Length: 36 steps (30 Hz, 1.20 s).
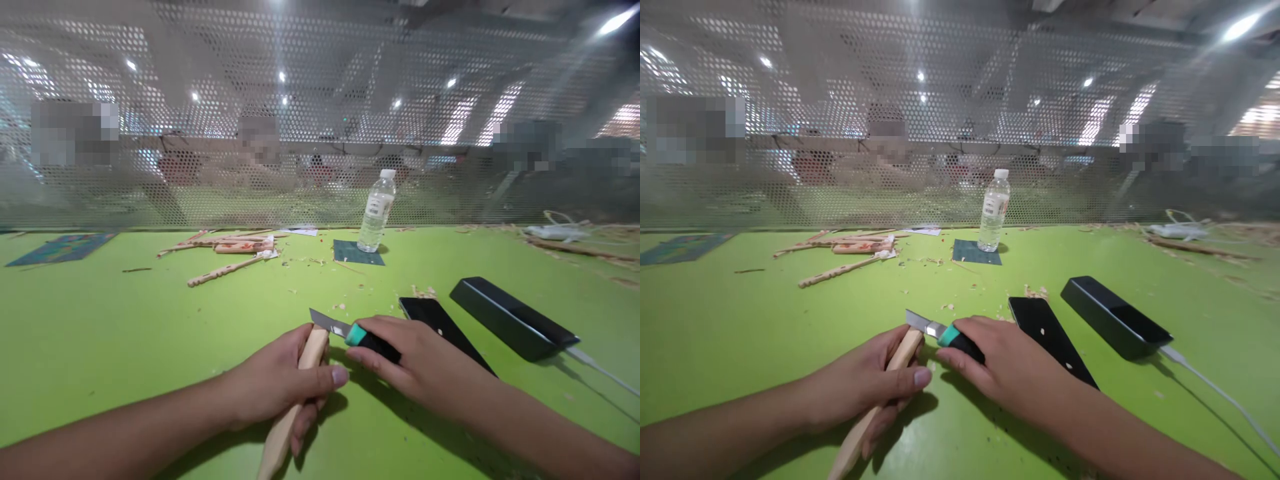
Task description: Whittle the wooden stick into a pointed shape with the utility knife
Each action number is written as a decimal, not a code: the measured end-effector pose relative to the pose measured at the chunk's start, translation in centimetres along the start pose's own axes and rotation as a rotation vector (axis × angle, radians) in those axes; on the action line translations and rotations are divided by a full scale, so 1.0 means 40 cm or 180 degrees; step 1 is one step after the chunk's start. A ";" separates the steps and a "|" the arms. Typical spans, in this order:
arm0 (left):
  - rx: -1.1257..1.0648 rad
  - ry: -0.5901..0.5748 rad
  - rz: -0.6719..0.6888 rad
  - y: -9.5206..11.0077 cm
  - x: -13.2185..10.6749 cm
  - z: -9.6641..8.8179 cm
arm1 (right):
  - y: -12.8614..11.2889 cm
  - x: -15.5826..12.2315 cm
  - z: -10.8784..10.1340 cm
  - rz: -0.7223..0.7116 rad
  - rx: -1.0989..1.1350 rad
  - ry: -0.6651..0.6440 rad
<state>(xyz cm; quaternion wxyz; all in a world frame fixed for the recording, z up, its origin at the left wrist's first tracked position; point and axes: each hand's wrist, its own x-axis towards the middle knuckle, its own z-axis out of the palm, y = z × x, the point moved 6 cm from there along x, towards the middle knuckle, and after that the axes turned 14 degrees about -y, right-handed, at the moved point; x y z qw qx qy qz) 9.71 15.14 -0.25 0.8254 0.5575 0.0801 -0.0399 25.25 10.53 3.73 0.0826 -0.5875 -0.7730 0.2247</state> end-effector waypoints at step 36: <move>0.0215 0.0677 -0.0138 -0.016 0.003 -0.011 | 0.019 -0.008 -0.011 0.0483 -0.0227 0.0030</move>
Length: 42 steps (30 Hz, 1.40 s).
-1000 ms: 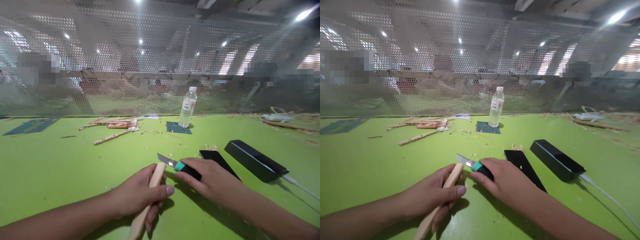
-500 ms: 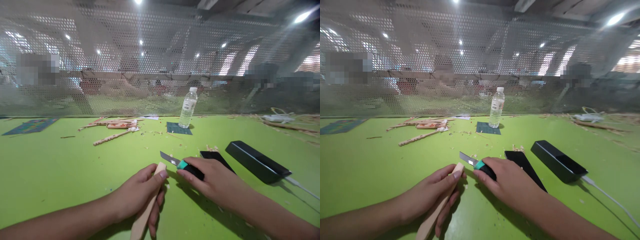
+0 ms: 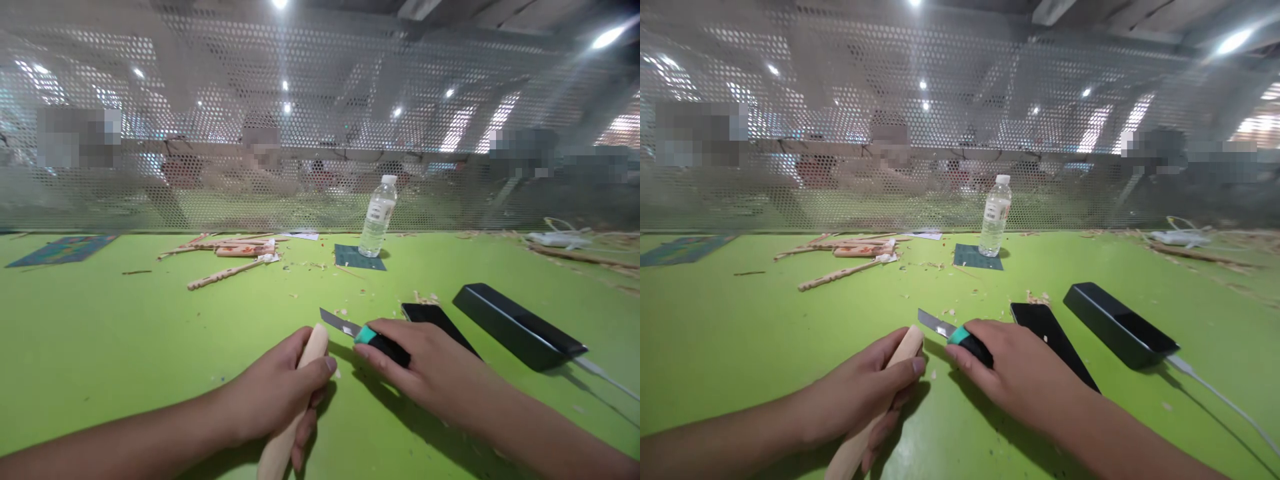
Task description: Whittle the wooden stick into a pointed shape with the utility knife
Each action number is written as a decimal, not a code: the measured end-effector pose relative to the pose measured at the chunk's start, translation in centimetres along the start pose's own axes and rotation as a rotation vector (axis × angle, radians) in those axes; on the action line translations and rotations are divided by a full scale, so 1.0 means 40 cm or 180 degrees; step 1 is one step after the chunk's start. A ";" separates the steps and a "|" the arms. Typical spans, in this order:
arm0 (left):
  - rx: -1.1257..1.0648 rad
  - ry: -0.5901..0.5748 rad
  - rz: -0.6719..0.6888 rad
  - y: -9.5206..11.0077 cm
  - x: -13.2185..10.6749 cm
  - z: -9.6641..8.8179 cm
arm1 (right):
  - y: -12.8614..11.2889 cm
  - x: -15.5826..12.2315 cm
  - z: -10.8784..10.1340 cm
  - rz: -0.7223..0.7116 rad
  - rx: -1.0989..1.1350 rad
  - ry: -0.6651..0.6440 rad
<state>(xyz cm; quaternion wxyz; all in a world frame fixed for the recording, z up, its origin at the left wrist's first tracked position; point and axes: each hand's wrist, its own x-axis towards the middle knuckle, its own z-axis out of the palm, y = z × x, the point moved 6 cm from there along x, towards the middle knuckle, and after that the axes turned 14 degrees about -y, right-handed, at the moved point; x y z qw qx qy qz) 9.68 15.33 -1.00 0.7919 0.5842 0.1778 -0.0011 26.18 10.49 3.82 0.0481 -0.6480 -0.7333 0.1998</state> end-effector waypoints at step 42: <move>-0.0083 -0.0225 -0.0005 -0.009 0.001 0.006 | -0.049 -0.008 0.016 -0.0597 0.0202 -0.0232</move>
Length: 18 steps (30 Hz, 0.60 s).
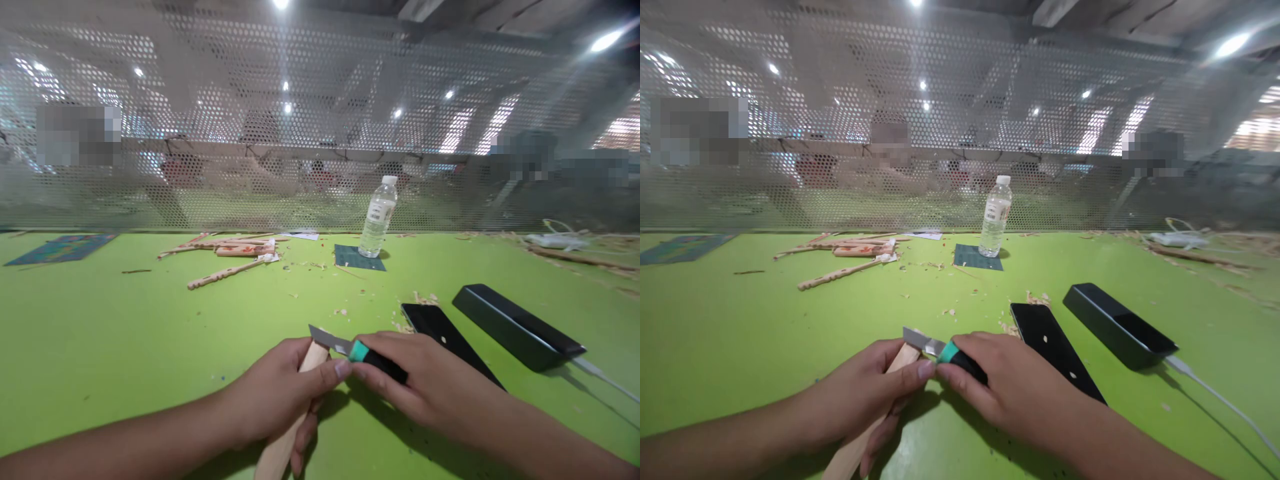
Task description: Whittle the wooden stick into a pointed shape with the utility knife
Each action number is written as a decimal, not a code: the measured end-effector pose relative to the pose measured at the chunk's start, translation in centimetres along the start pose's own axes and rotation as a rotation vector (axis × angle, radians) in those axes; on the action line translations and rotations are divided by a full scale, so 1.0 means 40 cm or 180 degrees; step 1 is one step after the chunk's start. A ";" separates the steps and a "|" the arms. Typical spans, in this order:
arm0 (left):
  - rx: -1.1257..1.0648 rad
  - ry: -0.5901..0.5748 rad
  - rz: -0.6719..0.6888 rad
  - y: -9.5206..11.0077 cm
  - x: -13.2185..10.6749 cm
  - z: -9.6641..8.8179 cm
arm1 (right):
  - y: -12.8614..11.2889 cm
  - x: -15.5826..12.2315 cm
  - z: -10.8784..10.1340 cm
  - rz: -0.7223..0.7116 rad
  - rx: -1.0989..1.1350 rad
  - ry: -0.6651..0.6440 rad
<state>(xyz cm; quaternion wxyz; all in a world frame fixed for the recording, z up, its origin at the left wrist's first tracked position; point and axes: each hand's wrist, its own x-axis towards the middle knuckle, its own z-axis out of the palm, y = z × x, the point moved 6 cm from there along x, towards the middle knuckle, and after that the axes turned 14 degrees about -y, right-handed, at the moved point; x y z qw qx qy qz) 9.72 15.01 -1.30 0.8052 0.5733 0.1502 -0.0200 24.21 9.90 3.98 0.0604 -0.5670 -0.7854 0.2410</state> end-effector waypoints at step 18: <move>0.0039 0.0097 0.0090 0.001 0.007 0.000 | -0.001 -0.003 0.031 0.0100 -0.0033 -0.0098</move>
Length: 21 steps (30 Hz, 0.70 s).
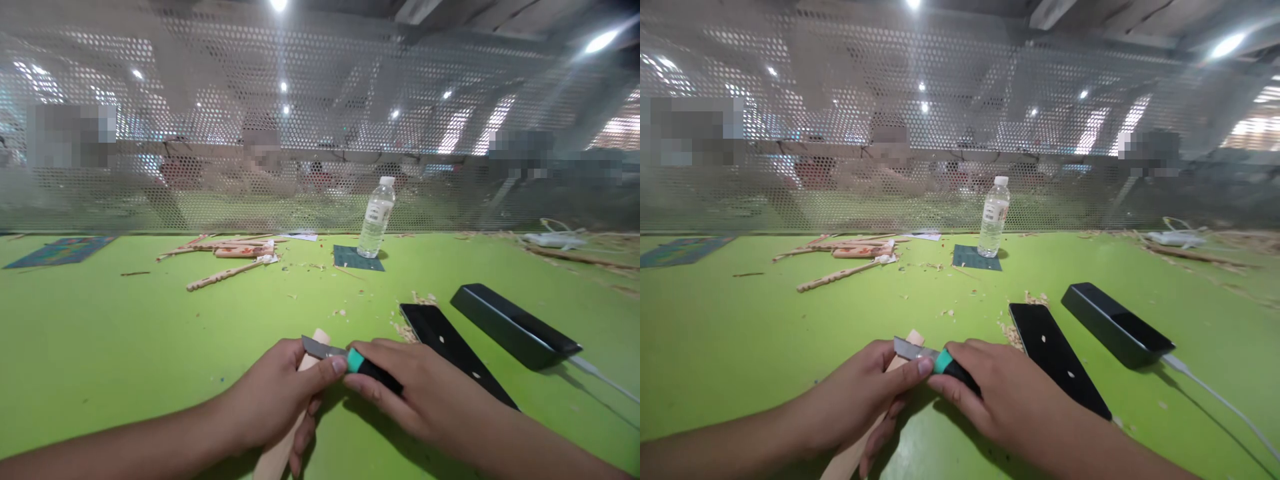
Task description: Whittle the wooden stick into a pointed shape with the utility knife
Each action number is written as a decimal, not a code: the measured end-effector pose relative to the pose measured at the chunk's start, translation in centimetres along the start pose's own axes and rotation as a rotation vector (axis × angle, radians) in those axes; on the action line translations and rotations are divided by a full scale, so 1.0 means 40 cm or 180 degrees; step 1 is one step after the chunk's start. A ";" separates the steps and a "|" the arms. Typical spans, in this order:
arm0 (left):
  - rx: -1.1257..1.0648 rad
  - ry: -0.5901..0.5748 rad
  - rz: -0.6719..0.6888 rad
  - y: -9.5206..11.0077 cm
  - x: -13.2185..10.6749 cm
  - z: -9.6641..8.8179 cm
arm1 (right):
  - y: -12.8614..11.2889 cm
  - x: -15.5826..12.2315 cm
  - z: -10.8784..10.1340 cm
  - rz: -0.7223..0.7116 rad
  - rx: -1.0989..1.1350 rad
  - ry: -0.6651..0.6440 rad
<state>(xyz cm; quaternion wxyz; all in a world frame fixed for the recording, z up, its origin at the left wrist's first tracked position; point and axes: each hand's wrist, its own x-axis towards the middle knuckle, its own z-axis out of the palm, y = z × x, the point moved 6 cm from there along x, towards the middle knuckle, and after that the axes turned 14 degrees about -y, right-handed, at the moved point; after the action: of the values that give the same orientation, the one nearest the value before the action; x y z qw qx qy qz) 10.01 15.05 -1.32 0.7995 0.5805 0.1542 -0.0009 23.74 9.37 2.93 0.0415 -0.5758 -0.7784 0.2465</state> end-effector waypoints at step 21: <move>-0.0211 0.0071 0.0045 0.000 -0.005 0.005 | 0.017 -0.006 -0.036 0.0076 -0.0025 0.0223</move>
<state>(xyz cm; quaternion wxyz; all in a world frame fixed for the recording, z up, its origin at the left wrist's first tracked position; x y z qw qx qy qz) 9.86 14.85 -1.21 0.8165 0.5547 0.1590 0.0164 24.91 9.79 3.96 0.0635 -0.5935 -0.7705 0.2236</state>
